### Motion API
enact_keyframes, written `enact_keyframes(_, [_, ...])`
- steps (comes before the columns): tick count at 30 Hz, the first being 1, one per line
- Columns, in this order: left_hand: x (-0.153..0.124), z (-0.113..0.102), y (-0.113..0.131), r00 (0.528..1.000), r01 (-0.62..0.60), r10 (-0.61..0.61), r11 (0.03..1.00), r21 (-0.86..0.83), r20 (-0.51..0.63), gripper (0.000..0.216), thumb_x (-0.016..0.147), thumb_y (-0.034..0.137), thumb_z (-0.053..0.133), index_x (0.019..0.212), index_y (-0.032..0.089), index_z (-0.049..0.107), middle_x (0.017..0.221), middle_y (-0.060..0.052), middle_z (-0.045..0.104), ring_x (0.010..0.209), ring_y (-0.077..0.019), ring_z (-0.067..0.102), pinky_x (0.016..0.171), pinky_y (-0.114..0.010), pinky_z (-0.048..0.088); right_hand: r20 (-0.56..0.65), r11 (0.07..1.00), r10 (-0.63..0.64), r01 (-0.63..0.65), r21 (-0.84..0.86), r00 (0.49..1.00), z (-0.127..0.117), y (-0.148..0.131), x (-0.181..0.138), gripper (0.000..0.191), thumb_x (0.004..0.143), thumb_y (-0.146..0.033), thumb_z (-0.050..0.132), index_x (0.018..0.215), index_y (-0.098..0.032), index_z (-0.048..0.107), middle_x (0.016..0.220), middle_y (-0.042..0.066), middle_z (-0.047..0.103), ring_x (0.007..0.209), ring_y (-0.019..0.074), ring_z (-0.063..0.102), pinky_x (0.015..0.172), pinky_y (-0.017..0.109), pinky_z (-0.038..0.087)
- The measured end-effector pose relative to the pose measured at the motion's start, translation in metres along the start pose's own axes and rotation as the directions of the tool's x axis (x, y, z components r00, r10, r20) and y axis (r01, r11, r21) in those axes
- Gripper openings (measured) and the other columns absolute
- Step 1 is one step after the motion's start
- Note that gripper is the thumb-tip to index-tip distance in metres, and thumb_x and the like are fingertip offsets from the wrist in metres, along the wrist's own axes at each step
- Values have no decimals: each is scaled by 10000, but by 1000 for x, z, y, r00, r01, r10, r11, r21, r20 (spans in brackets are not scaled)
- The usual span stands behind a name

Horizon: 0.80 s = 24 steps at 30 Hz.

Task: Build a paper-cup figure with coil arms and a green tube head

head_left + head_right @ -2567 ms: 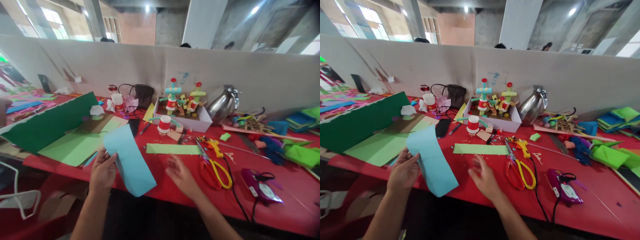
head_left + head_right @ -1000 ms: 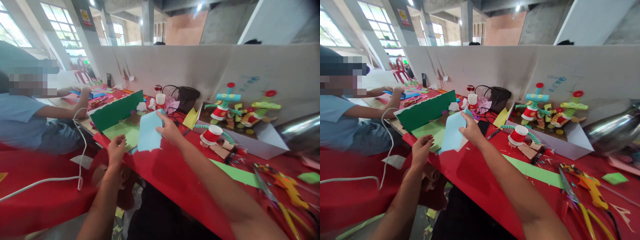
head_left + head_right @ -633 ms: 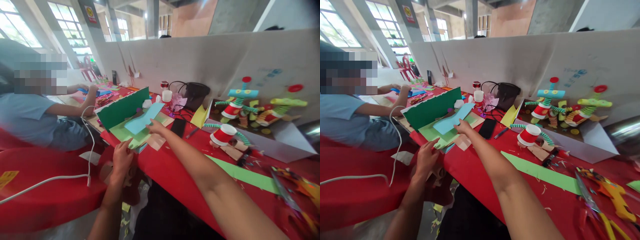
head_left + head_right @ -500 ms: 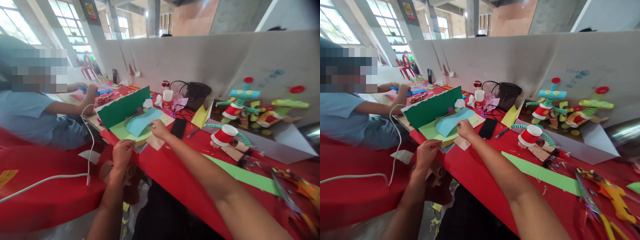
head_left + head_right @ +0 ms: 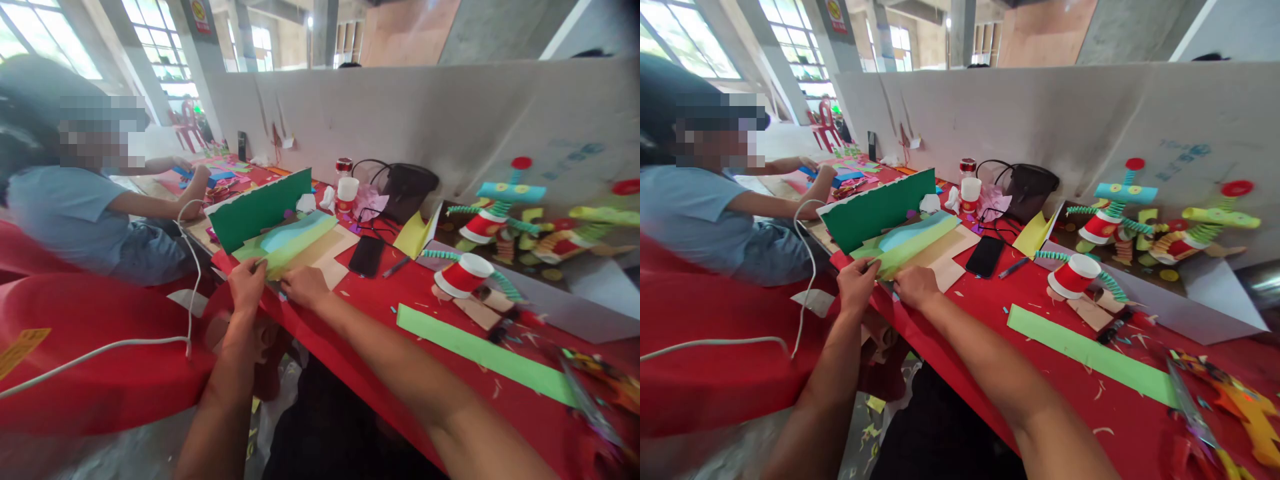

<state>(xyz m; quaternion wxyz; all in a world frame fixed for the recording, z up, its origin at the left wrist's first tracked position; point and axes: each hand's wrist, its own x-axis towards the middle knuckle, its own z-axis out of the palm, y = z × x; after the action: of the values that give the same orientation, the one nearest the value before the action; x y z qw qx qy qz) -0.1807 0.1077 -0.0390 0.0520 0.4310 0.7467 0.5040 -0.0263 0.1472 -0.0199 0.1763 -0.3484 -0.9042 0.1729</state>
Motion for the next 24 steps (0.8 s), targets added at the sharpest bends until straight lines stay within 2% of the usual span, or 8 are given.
enact_keyframes(3, [-1, -3, -1, 1000, 15, -15, 1000, -20, -8, 302, 790, 346, 589, 966, 171, 761, 826, -43, 764, 766, -194, 696, 721, -271, 514, 1, 995, 78, -78, 56, 997, -5, 7, 14, 240, 878, -252, 553, 839, -195, 783, 848, 80, 772, 812, 227, 693, 675, 282, 459])
enact_keyframes(6, [-2, -4, 0, 1000, 12, -12, 999, -32, -18, 301, 794, 327, 582, 984, 174, 759, 855, -49, 770, 783, -198, 701, 745, -279, 516, -13, 985, 119, -116, 128, 993, -16, 18, 28, 177, 836, -284, 658, 838, -170, 792, 810, 55, 777, 766, 180, 692, 618, 229, 432])
enact_keyframes(9, [-3, -5, 5, 999, -4, 3, 1000, -25, -35, 299, 799, 325, 582, 992, 180, 759, 876, -51, 773, 799, -200, 700, 756, -280, 514, -24, 972, 146, -139, 190, 989, -25, 24, 35, 194, 782, -334, 735, 812, -152, 796, 740, 44, 767, 715, 169, 685, 573, 220, 417])
enact_keyframes(13, [-5, -4, 10, 999, -28, 29, 1000, 15, -32, 281, 810, 305, 575, 989, 193, 761, 873, -41, 775, 790, -195, 695, 756, -276, 505, 8, 956, 151, -148, 253, 989, -26, 28, 34, 247, 859, -355, 653, 817, -154, 790, 656, 17, 746, 638, 146, 680, 550, 202, 435])
enact_keyframes(16, [-10, -1, 9, 999, -29, 29, 999, 22, -14, 285, 808, 291, 575, 998, 189, 761, 881, -44, 775, 781, -195, 690, 753, -276, 501, 13, 959, 149, -148, 243, 989, -29, 28, 31, 180, 863, -229, 623, 812, -152, 778, 639, 22, 739, 634, 149, 682, 564, 205, 445])
enact_keyframes(20, [-15, 6, 2, 1000, -20, 20, 1000, 23, 7, 306, 799, 268, 562, 1026, 200, 755, 898, -39, 773, 775, -191, 685, 749, -276, 501, -35, 979, 93, -85, 187, 995, -44, 17, 32, 118, 755, -90, 662, 739, -166, 752, 778, 46, 762, 804, 187, 687, 690, 236, 451])
enact_keyframes(24, [-19, 10, -3, 1000, -7, 7, 1000, 19, 3, 348, 799, 260, 544, 1083, 197, 734, 890, -41, 769, 788, -192, 686, 738, -273, 498, -105, 983, -81, 97, 154, 991, -67, 2, 35, 150, 870, -125, 546, 862, -169, 689, 861, 30, 730, 861, 171, 656, 769, 244, 432])
